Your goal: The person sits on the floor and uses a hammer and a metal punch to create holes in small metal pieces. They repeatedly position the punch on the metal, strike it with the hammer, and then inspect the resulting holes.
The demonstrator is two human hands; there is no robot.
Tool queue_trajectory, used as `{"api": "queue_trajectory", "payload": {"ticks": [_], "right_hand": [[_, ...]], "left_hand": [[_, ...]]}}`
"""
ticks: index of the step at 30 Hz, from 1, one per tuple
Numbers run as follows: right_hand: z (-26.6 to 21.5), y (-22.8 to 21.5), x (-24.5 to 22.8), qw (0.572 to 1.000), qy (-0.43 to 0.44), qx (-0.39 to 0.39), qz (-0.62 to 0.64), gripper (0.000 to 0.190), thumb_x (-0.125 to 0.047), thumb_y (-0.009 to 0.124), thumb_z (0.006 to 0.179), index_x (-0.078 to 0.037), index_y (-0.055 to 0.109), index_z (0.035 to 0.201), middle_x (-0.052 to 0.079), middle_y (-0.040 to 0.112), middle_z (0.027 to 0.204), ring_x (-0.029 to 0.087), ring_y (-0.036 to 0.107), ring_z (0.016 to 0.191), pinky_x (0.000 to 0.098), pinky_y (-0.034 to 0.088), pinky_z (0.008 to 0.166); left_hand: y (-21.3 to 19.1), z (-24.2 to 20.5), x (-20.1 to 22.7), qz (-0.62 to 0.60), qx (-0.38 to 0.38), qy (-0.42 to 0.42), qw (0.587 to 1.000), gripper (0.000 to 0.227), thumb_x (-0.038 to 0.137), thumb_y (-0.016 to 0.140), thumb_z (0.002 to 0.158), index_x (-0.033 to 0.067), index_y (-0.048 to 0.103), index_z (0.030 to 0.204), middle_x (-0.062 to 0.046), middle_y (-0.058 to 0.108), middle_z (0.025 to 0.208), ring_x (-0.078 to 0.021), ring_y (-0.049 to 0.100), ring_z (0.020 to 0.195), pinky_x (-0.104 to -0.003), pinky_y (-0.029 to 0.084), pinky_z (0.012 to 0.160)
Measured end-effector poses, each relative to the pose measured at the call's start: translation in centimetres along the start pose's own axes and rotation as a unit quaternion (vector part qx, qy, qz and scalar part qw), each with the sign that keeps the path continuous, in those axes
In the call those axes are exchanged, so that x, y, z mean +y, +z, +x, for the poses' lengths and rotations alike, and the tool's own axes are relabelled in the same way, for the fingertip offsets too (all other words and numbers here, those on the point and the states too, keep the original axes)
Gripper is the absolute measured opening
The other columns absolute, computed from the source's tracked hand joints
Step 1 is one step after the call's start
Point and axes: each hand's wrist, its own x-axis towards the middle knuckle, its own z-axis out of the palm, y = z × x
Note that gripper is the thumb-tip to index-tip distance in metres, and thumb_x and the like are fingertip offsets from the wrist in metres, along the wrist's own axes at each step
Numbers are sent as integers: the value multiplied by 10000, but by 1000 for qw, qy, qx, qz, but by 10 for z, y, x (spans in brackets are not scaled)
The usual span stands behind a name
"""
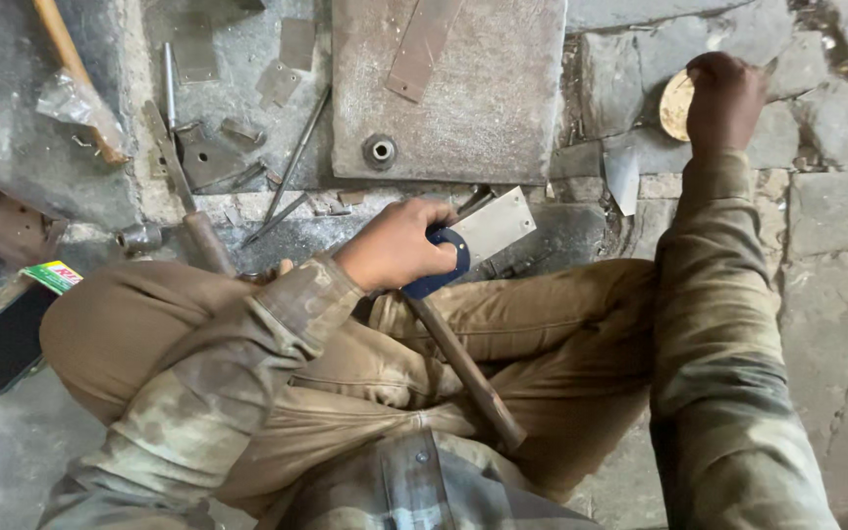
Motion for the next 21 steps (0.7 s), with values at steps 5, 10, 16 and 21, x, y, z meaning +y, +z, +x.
{"api": "queue_trajectory", "payload": {"ticks": [5,10,16,21], "right_hand": [[0,8,-8,997,74,-29,10,181,17,732,960,-101,823,1062,89,781,1027,250,722,874,387,566,842],[4,-12,-57,995,-62,36,-72,304,-6,766,873,-47,762,1174,135,778,1096,274,723,907,401,578,819],[1,-57,-195,917,148,-207,306,257,-189,479,1185,12,600,1292,87,736,1091,185,684,840,303,560,707],[-52,-76,-283,791,157,-316,499,364,-277,492,1104,15,634,1267,20,639,1034,81,573,886,239,504,784]], "left_hand": [[-1,2,-6,-5,2,5,1000,391,288,698,734,17,710,1015,-201,715,909,-323,714,823,-401,553,740],[0,5,-8,-2,-21,-10,1000,399,302,697,740,14,712,1015,-203,726,905,-328,719,818,-407,551,743],[5,8,-12,-32,43,56,997,513,309,759,707,-4,698,1107,-202,743,1020,-297,733,914,-374,569,807],[4,8,-16,-37,-8,-9,999,479,301,725,723,14,723,1107,-174,769,990,-247,752,878,-345,577,812]]}}
